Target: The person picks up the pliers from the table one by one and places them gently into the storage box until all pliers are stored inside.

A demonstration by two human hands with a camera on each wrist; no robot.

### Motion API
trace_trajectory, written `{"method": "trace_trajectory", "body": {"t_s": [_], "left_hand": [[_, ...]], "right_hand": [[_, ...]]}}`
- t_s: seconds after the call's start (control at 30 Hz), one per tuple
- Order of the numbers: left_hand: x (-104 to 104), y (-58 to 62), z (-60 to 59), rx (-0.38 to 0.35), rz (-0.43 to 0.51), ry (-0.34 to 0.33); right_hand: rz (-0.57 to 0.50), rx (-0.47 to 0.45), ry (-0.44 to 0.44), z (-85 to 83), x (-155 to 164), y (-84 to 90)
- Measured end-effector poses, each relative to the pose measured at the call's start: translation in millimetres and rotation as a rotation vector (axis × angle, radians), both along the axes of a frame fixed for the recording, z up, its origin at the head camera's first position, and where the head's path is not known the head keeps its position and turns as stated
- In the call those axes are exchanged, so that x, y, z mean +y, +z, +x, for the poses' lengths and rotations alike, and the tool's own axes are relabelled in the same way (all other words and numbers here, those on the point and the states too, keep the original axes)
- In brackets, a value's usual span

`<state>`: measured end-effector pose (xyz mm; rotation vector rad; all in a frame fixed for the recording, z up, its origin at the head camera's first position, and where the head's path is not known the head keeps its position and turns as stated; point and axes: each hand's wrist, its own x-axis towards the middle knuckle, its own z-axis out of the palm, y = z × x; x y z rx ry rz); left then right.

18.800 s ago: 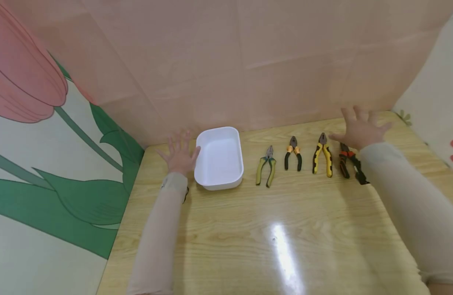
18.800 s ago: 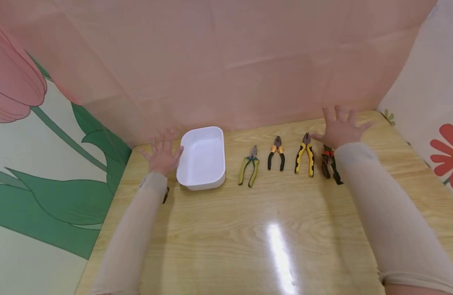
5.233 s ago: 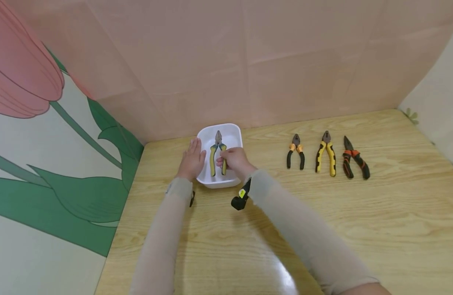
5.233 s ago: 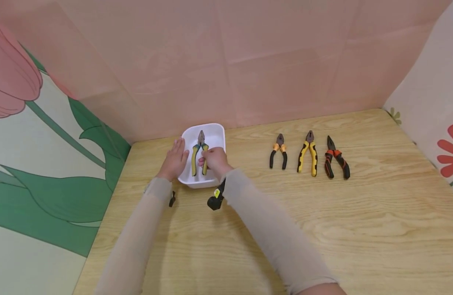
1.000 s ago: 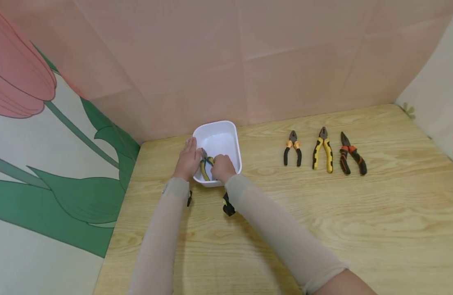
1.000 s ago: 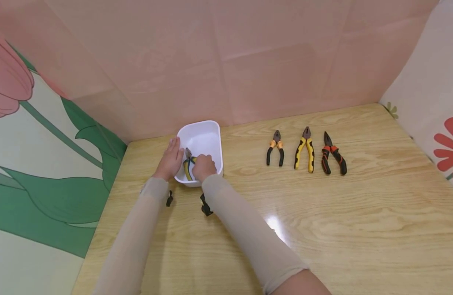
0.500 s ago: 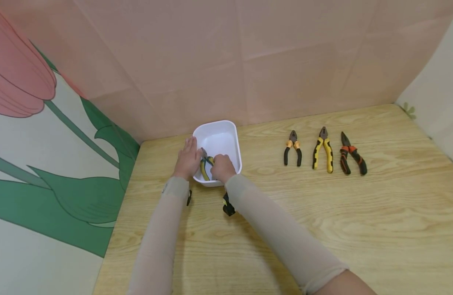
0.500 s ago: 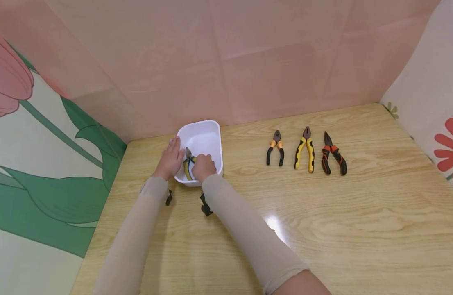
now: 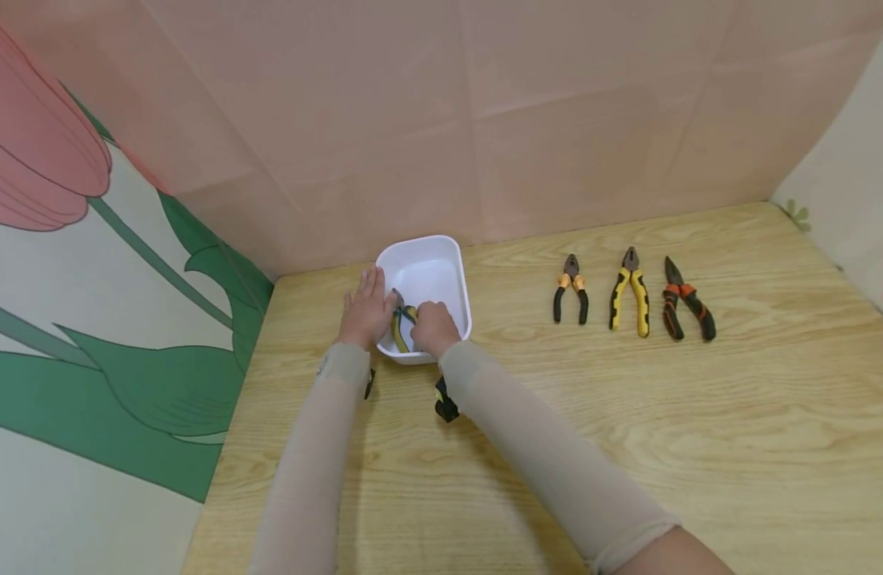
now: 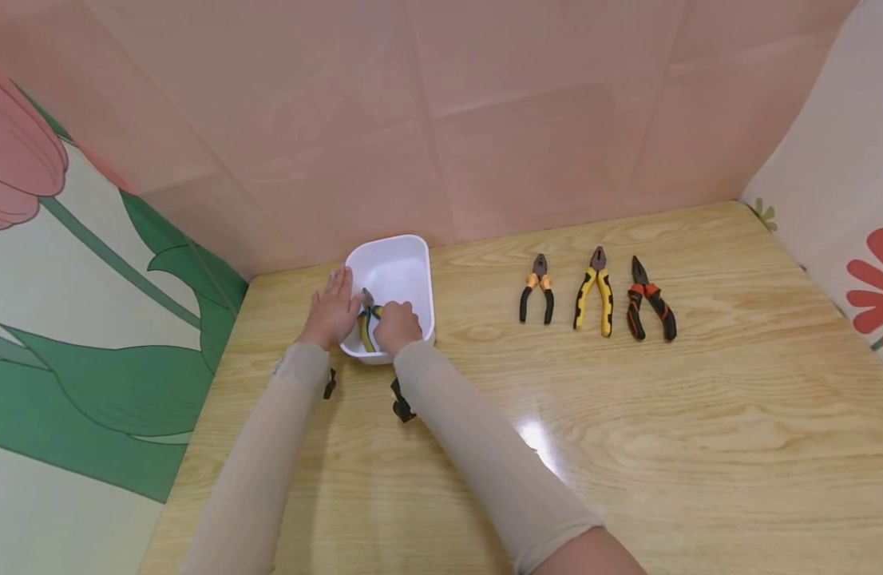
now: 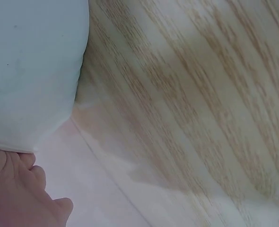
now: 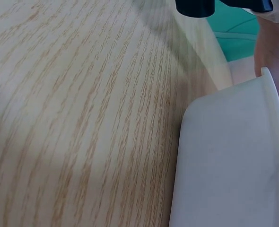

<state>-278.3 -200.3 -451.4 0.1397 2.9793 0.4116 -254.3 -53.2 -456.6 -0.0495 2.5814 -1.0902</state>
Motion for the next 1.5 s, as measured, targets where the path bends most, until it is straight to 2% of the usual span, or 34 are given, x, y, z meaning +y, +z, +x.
{"method": "trace_trajectory", "body": {"t_s": [0.17,0.5,0.93,1.3,1.5], "left_hand": [[0,-1.9,-1.4,0.002,0.010,0.001],[-1,-3.6,-1.2,0.017,0.033,-0.009],[1,-3.1,-0.6,0.035,0.041,-0.021],[-1,-6.6,-1.5,0.043,0.042,-0.020],[-1,-6.9,-1.5,0.044,0.047,-0.020]], "right_hand": [[-0.002,0.017,0.002,1.5,1,2.0],[-0.006,0.121,0.003,4.1,0,3.4],[-0.129,0.266,-0.043,5.1,2,1.5],[-0.201,0.327,-0.014,5.2,6,0.5],[-0.251,0.359,-0.029,7.0,9,4.5]]}}
